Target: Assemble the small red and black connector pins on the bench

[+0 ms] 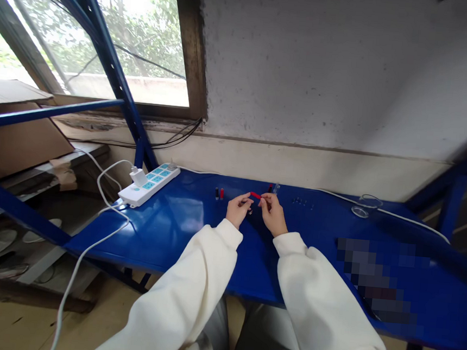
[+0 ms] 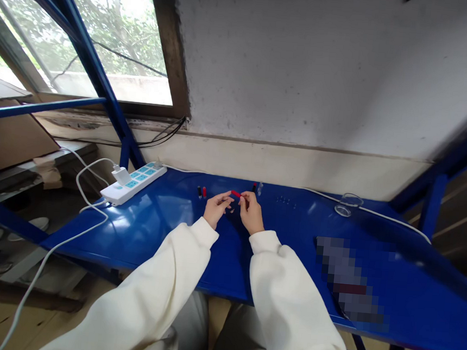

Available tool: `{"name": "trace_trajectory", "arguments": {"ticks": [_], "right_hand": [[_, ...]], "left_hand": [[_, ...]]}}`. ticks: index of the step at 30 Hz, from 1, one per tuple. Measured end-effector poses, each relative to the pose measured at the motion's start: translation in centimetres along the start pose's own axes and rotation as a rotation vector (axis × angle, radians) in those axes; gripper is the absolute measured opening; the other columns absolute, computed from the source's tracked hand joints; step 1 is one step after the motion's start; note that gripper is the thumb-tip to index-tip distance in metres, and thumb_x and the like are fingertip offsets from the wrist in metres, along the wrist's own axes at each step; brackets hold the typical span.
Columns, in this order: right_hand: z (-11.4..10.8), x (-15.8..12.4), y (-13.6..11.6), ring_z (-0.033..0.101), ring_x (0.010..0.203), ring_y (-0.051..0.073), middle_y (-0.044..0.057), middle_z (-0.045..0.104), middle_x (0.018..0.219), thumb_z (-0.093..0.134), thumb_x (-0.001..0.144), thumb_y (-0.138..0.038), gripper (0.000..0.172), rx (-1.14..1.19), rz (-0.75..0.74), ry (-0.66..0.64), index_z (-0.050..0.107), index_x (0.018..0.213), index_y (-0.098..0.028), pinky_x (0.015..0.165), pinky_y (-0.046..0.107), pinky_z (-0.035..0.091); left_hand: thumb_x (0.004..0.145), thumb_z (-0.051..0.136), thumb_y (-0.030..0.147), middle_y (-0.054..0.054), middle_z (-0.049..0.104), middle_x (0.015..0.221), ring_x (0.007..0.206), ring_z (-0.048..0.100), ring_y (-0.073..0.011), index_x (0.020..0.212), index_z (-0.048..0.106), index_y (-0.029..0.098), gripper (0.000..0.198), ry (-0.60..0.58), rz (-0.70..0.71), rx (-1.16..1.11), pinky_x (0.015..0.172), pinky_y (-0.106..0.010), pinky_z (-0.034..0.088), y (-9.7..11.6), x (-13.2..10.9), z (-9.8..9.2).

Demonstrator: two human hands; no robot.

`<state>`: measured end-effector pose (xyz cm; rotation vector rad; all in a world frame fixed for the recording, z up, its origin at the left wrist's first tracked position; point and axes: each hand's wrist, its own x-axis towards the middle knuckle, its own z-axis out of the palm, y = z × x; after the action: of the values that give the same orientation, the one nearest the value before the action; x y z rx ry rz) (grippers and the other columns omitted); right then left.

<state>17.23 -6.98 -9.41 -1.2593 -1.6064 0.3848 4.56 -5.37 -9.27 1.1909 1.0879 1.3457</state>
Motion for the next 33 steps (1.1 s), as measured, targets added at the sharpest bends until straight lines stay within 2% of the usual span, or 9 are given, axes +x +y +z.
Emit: {"name": "trace_trajectory", "arguments": {"ticks": [7,12,17,20,24,28,33], "right_hand": [[0.4,-0.1,0.8,0.061,0.077,0.016,0.006,0.063,0.084,0.038,0.084,-0.028,0.027,-0.012,-0.054,-0.091,0.043,0.108,-0.017,0.069,0.028,0.045],[0.6,-0.1,1.2,0.062,0.078,0.018,0.006,0.065,0.087,0.041,0.082,-0.025,0.033,-0.051,-0.075,-0.094,0.042,0.114,-0.017,0.070,0.030,0.046],[0.5,-0.1,1.4,0.062,0.079,0.019,0.005,0.066,0.088,0.044,0.081,-0.024,0.030,-0.155,-0.056,-0.098,0.051,0.110,-0.020,0.069,0.029,0.047],[0.2,0.0,1.5,0.063,0.079,0.019,0.004,0.067,0.091,0.044,0.081,-0.025,0.027,-0.217,-0.056,-0.077,0.057,0.105,-0.023,0.068,0.029,0.048],[0.1,0.0,1.6,0.061,0.089,0.020,0.004,0.065,0.101,0.043,0.082,-0.023,0.028,-0.279,-0.109,-0.045,0.061,0.103,-0.023,0.076,0.031,0.047],[0.1,0.0,1.7,0.060,0.093,0.019,0.005,0.065,0.101,0.042,0.081,-0.019,0.029,-0.298,-0.146,-0.038,0.062,0.102,-0.021,0.081,0.032,0.047],[-0.2,0.2,1.6,0.059,0.094,0.018,0.004,0.064,0.102,0.039,0.081,-0.015,0.034,-0.291,-0.173,0.009,0.062,0.105,-0.021,0.082,0.031,0.047]], "left_hand": [[0.069,0.056,0.014,-0.002,0.062,0.074,0.051,0.051,-0.0051,0.111,0.059,0.016,0.041,-0.061,0.039,-0.018,0.052,-0.021,0.045,-0.2,0.0,0.3],[0.071,0.056,0.015,-0.001,0.062,0.076,0.056,0.051,-0.0055,0.111,0.058,0.017,0.041,-0.115,0.209,0.070,0.057,-0.021,0.047,-1.2,0.4,0.3],[0.074,0.053,0.017,-0.005,0.062,0.086,0.061,0.053,-0.0077,0.099,0.065,0.018,0.028,-0.061,0.343,0.224,0.058,-0.021,0.046,-0.7,-0.1,0.0],[0.076,0.053,0.021,-0.005,0.061,0.085,0.064,0.054,-0.0088,0.092,0.066,0.018,0.021,0.002,0.403,0.276,0.059,-0.022,0.046,-0.1,-0.4,-0.1],[0.074,0.056,0.026,-0.005,0.061,0.082,0.059,0.052,-0.0080,0.095,0.064,0.017,0.024,0.060,0.394,0.268,0.057,-0.021,0.045,0.2,-0.5,0.0],[0.073,0.057,0.026,-0.005,0.062,0.083,0.059,0.053,-0.0082,0.083,0.065,0.016,0.016,0.043,0.407,0.279,0.057,-0.023,0.046,0.3,-0.5,0.1],[0.073,0.057,0.024,-0.005,0.062,0.081,0.055,0.052,-0.0076,0.081,0.064,0.015,0.014,0.034,0.378,0.304,0.054,-0.023,0.045,0.2,-0.6,0.1]]}}
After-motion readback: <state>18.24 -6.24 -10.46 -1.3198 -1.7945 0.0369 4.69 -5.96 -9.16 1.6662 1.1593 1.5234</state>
